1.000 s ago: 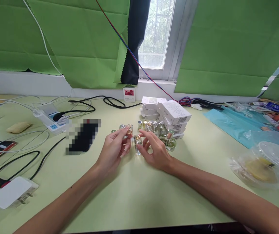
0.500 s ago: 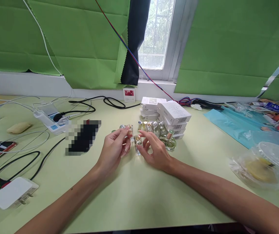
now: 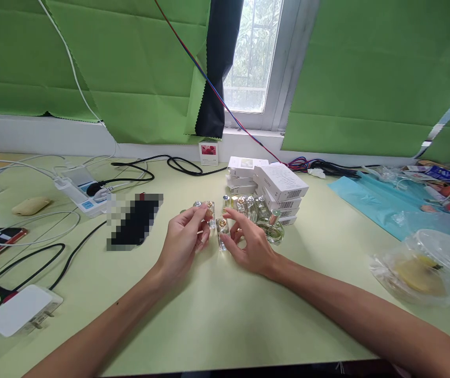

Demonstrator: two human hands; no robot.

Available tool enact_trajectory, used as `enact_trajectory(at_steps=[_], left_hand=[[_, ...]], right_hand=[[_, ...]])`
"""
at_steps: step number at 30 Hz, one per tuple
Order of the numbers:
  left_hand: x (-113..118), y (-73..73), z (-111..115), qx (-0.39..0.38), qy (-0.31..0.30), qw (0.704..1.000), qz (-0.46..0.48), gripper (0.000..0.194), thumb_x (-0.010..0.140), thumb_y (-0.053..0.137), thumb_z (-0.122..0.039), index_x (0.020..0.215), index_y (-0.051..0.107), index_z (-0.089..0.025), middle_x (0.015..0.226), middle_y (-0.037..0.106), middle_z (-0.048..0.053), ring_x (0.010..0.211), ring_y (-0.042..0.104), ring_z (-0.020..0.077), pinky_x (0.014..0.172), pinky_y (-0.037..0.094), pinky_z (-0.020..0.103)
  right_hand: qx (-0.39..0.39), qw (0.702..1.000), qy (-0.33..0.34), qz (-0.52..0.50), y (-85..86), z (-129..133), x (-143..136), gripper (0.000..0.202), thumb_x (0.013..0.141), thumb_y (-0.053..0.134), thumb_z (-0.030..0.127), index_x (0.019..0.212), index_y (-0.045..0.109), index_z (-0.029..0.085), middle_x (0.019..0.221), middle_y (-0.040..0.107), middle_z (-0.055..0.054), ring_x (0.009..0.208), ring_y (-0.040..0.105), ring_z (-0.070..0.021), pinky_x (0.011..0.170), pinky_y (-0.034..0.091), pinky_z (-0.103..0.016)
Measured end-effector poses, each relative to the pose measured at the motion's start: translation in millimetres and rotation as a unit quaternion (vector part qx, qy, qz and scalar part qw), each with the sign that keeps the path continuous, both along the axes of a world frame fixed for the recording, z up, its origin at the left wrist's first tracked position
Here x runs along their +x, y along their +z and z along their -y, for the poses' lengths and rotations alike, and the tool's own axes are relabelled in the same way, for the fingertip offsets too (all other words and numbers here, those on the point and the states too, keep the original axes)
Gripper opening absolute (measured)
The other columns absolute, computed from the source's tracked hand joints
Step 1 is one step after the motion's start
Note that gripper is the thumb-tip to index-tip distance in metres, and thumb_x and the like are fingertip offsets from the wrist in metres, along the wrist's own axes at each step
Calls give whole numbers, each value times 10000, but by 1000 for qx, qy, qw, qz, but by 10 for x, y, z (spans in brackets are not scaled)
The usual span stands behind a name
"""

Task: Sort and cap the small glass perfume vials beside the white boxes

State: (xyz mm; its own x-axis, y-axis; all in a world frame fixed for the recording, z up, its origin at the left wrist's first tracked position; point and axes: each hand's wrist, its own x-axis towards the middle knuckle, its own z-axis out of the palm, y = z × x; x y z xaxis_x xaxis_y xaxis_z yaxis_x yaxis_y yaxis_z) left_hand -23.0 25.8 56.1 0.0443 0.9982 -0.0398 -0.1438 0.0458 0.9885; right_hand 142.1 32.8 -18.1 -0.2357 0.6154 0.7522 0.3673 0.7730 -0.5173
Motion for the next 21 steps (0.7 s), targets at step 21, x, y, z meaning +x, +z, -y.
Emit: enact_trajectory(at_steps=[21], left_hand=[[10, -87, -34, 73, 13, 990, -120, 330, 819, 717, -534, 866, 718, -207, 417, 422, -61, 386, 325, 78, 412, 258, 218]], right_hand=[[-12, 1000, 19, -11, 10, -1, 7, 552, 980, 567, 312, 1482, 352, 235, 1220, 651, -122, 638, 586, -86, 536, 590, -237]])
